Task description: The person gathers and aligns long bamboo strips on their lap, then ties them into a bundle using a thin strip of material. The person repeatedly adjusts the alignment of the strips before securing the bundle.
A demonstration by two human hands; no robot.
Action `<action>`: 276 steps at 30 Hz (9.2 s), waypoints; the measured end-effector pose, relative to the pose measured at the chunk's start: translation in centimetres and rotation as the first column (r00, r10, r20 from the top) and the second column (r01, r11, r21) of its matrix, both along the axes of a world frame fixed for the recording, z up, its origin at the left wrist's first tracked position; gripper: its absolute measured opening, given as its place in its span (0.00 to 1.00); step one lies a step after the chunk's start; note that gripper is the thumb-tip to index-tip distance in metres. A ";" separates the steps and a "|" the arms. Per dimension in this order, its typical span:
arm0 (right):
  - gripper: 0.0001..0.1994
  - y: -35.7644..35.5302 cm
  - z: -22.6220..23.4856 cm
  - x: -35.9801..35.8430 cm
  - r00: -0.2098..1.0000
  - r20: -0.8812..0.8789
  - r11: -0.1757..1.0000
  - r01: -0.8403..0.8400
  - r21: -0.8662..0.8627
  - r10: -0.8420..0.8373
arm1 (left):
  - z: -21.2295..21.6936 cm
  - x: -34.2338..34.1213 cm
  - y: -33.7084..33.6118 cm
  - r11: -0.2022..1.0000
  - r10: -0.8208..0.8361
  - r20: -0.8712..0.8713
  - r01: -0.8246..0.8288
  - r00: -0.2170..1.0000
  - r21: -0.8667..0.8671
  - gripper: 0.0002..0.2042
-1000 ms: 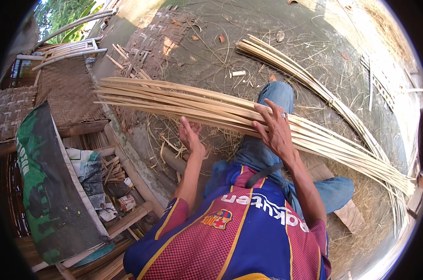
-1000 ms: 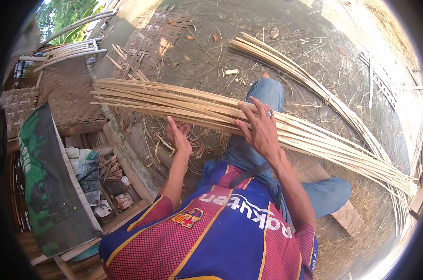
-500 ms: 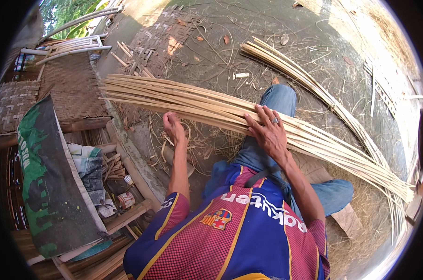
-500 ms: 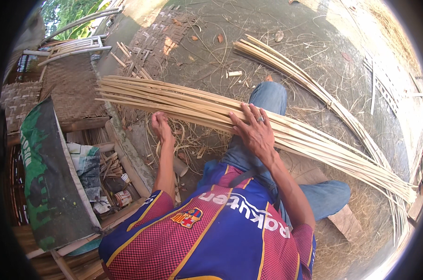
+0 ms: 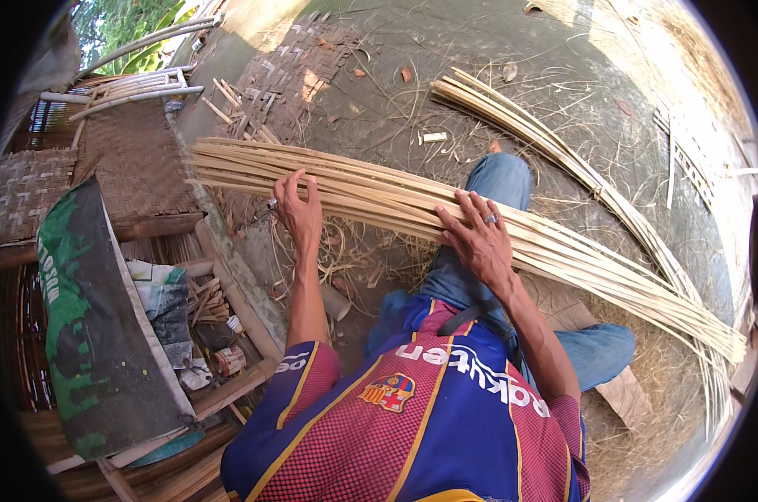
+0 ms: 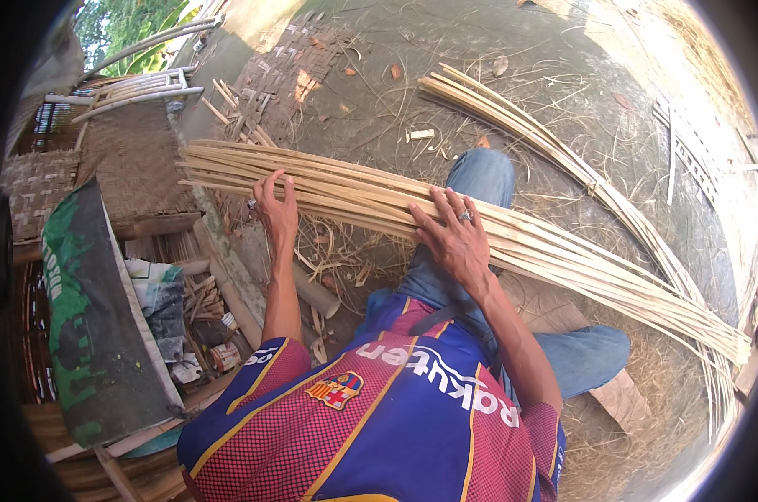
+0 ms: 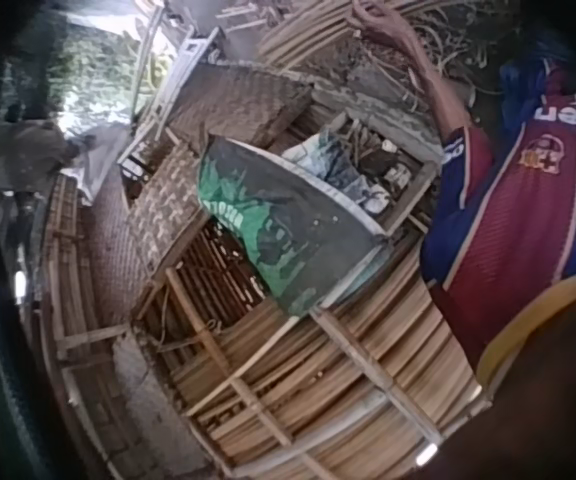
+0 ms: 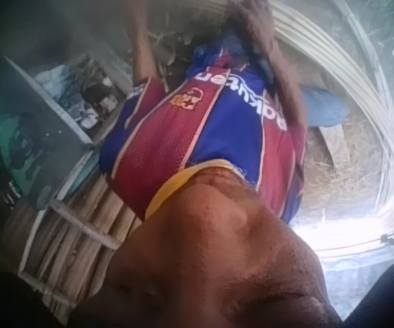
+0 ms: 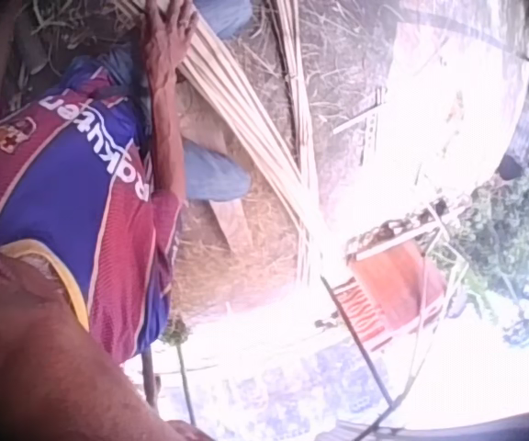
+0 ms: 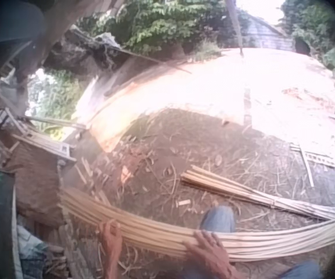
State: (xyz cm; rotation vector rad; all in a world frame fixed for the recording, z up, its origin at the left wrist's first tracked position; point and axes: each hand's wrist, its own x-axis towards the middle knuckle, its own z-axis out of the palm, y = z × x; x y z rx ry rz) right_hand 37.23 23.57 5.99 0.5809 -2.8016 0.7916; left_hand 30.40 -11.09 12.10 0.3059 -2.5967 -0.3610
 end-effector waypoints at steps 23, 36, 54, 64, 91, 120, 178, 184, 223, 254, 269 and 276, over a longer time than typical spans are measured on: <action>0.26 0.0 0.2 0.1 1.000 -0.006 1.000 0.003 -0.004 -0.003 | -0.6 -3.3 1.1 0.923 0.058 0.087 -0.020 0.995 -0.384 0.05; 0.25 0.2 0.5 0.2 1.000 0.017 1.000 0.002 -0.014 -0.001 | 0.7 -2.6 5.1 0.993 -0.076 0.277 0.098 0.958 -0.063 0.16; 0.24 0.0 0.6 0.2 1.000 0.021 0.999 0.010 -0.040 -0.009 | -1.3 -1.5 6.0 0.896 -0.038 -0.247 0.142 0.968 0.420 0.14; 0.22 -0.4 -0.3 0.5 0.999 0.013 0.993 -0.032 -0.111 0.033 | -6.0 6.4 2.3 0.025 0.271 0.106 -0.117 0.957 0.993 0.23; 0.24 5.3 4.6 -0.1 0.894 0.352 0.961 0.254 0.109 -0.277 | -1.7 -1.7 4.4 -0.668 0.000 -0.345 0.256 0.939 0.698 0.23; 0.59 5.7 1.6 -0.2 0.937 0.336 0.959 -0.002 0.282 -0.097 | -33.0 15.7 -6.5 -0.459 0.506 0.680 -0.503 0.530 0.733 0.13; 0.16 8.5 4.2 11.3 0.642 0.747 0.079 0.747 -0.660 0.172 | -0.9 5.9 30.7 -0.034 -0.923 -0.052 0.053 0.381 0.998 0.14; 0.12 6.5 3.5 12.4 0.759 0.650 -0.469 0.561 -0.682 -0.038 | 0.4 1.4 27.8 0.195 -0.959 0.016 0.620 0.282 0.760 0.26; 0.15 -0.9 1.8 4.8 0.544 0.727 0.297 0.675 -0.675 0.418 | 3.0 -11.0 19.0 0.745 -0.476 0.487 -0.043 -0.732 0.665 0.36; 0.08 3.3 6.9 -3.2 0.902 0.430 0.977 -0.117 0.179 0.029 | -0.3 -8.1 16.3 0.513 -0.509 0.556 0.288 -0.657 0.809 0.42; 0.10 1.7 6.1 -1.9 0.880 0.451 0.982 -0.185 0.035 0.149 | -0.7 -6.3 15.6 0.460 -0.503 0.522 0.298 -0.689 0.836 0.43; 0.23 2.5 5.7 -2.2 0.309 0.878 0.784 0.407 -0.469 0.365 | -2.2 -5.2 15.4 0.583 -0.417 0.606 0.312 -0.678 0.751 0.38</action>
